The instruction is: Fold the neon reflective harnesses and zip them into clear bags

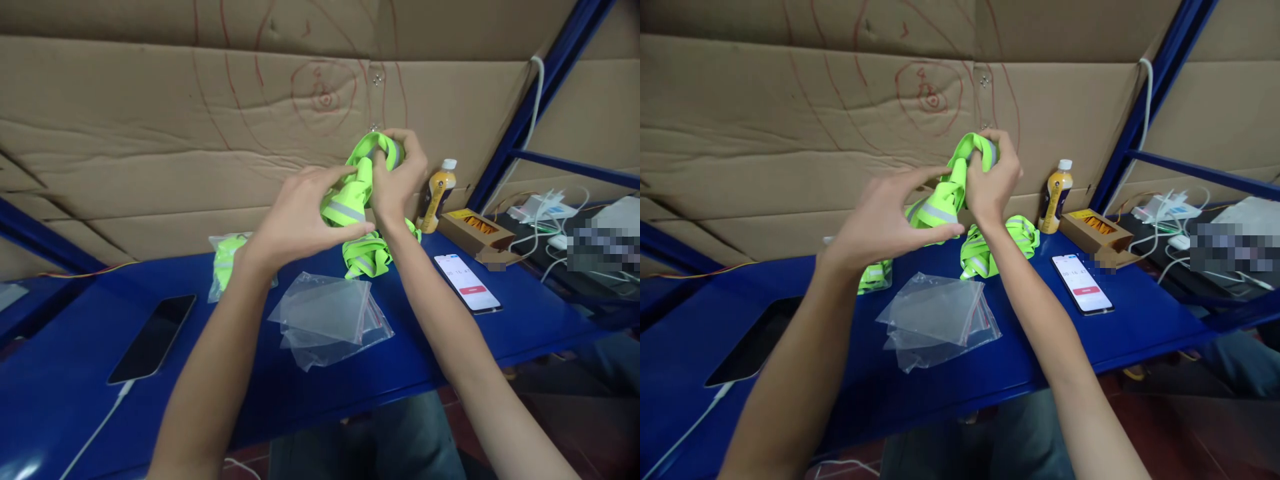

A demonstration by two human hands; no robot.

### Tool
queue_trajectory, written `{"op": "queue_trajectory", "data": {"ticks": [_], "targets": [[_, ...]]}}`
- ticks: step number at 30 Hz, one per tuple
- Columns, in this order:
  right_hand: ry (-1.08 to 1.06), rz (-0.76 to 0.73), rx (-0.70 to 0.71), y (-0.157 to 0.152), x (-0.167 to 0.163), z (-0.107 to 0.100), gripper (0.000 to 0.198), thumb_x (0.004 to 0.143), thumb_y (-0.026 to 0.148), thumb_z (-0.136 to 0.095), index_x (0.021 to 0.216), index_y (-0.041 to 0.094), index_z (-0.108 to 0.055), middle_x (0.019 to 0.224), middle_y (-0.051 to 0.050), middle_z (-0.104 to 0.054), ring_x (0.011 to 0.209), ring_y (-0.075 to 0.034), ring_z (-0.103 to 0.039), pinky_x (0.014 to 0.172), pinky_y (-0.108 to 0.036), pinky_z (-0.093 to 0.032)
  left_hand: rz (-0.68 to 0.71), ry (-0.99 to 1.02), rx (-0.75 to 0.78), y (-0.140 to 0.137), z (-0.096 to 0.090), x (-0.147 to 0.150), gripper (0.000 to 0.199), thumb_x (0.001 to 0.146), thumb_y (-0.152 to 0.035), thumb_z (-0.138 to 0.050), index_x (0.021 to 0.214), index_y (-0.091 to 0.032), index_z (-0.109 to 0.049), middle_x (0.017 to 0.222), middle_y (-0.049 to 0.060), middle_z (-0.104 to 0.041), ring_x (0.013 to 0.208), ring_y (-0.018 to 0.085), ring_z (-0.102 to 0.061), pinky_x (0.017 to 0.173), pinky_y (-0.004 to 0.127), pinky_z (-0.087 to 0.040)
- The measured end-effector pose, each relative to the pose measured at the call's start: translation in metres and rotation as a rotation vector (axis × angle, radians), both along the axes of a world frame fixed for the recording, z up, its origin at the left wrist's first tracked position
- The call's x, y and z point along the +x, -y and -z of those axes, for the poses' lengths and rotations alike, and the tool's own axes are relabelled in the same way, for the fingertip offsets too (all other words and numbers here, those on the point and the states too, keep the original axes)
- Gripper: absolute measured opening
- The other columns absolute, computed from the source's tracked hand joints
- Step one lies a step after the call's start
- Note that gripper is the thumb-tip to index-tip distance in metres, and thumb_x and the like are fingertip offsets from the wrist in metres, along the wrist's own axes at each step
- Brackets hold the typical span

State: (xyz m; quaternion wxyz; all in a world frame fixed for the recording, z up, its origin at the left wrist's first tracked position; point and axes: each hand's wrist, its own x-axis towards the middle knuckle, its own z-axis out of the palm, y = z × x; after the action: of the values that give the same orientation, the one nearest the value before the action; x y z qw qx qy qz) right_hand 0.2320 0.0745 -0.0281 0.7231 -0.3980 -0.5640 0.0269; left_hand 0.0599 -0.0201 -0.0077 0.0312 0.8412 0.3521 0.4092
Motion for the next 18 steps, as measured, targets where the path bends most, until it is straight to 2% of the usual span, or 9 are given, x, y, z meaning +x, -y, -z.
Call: {"op": "queue_trajectory", "data": {"ticks": [3, 5, 6, 8, 10, 13, 15, 18], "targets": [[0.038, 0.002, -0.015, -0.006, -0.001, 0.004, 0.020, 0.100, 0.028, -0.056, 0.117, 0.027, -0.067, 0.129, -0.010, -0.074, 0.134, -0.034, -0.065, 0.122, -0.056, -0.047, -0.204, -0.063, 0.046, -0.005, 0.002, 0.002, 0.035, 0.080, -0.019, -0.078, 0.115, -0.022, -0.074, 0.103, 0.009, -0.077, 0.114, 0.040, -0.072, 0.115, 0.056, -0.049], [0.084, -0.021, -0.011, -0.015, 0.001, 0.005, 0.023, 0.102, 0.036, -0.059, 0.122, 0.027, -0.067, 0.132, -0.011, -0.074, 0.138, -0.035, -0.064, 0.121, -0.057, -0.049, -0.314, -0.062, 0.043, -0.011, 0.002, -0.006, 0.023, 0.080, -0.015, -0.074, 0.103, -0.021, -0.073, 0.089, 0.008, -0.072, 0.104, 0.039, -0.074, 0.112, 0.056, -0.050], [0.121, -0.039, -0.013, -0.021, 0.004, 0.006, 0.026, 0.102, 0.040, -0.060, 0.124, 0.027, -0.067, 0.133, -0.011, -0.074, 0.138, -0.036, -0.064, 0.120, -0.058, -0.051, -0.324, -0.027, 0.032, -0.014, 0.002, -0.012, 0.017, 0.082, -0.017, -0.075, 0.098, -0.021, -0.072, 0.087, 0.008, -0.072, 0.102, 0.039, -0.074, 0.111, 0.056, -0.051], [0.195, -0.071, -0.022, -0.036, 0.010, 0.009, 0.031, 0.101, 0.047, -0.063, 0.121, 0.025, -0.068, 0.128, -0.011, -0.075, 0.131, -0.035, -0.068, 0.116, -0.058, -0.054, -0.242, 0.116, -0.019, -0.021, 0.001, -0.027, 0.013, 0.084, -0.028, -0.080, 0.093, -0.021, -0.073, 0.090, 0.007, -0.074, 0.103, 0.035, -0.073, 0.108, 0.051, -0.055], [0.236, -0.092, -0.039, -0.053, 0.019, 0.012, 0.034, 0.099, 0.053, -0.066, 0.112, 0.022, -0.070, 0.116, -0.011, -0.077, 0.117, -0.033, -0.073, 0.110, -0.056, -0.059, -0.101, 0.330, -0.119, -0.027, 0.002, -0.039, 0.023, 0.081, -0.037, -0.087, 0.092, -0.021, -0.075, 0.092, 0.006, -0.076, 0.099, 0.031, -0.073, 0.099, 0.044, -0.060], [0.259, -0.114, -0.062, -0.068, 0.034, 0.014, 0.041, 0.095, 0.059, -0.070, 0.107, 0.020, -0.071, 0.103, -0.009, -0.078, 0.101, -0.029, -0.075, 0.103, -0.055, -0.062, 0.067, 0.662, -0.327, -0.035, 0.005, -0.047, 0.034, 0.072, -0.041, -0.096, 0.088, -0.019, -0.075, 0.087, 0.006, -0.076, 0.088, 0.027, -0.075, 0.081, 0.038, -0.065], [0.298, -0.102, -0.067, -0.061, 0.044, 0.008, 0.045, 0.094, 0.063, -0.072, 0.108, 0.020, -0.071, 0.102, -0.009, -0.078, 0.101, -0.029, -0.076, 0.102, -0.056, -0.062, 0.116, 0.835, -0.415, -0.040, 0.007, -0.047, 0.036, 0.071, -0.039, -0.098, 0.086, -0.018, -0.073, 0.084, 0.006, -0.075, 0.081, 0.026, -0.076, 0.074, 0.037, -0.066], [0.339, -0.019, -0.013, -0.021, 0.051, -0.013, 0.046, 0.096, 0.067, -0.071, 0.110, 0.023, -0.072, 0.110, -0.011, -0.078, 0.110, -0.032, -0.075, 0.106, -0.056, -0.060, 0.133, 0.943, -0.419, -0.045, 0.009, -0.042, 0.036, 0.071, -0.039, -0.099, 0.080, -0.019, -0.070, 0.077, 0.005, -0.074, 0.074, 0.023, -0.076, 0.066, 0.033, -0.066]]}}
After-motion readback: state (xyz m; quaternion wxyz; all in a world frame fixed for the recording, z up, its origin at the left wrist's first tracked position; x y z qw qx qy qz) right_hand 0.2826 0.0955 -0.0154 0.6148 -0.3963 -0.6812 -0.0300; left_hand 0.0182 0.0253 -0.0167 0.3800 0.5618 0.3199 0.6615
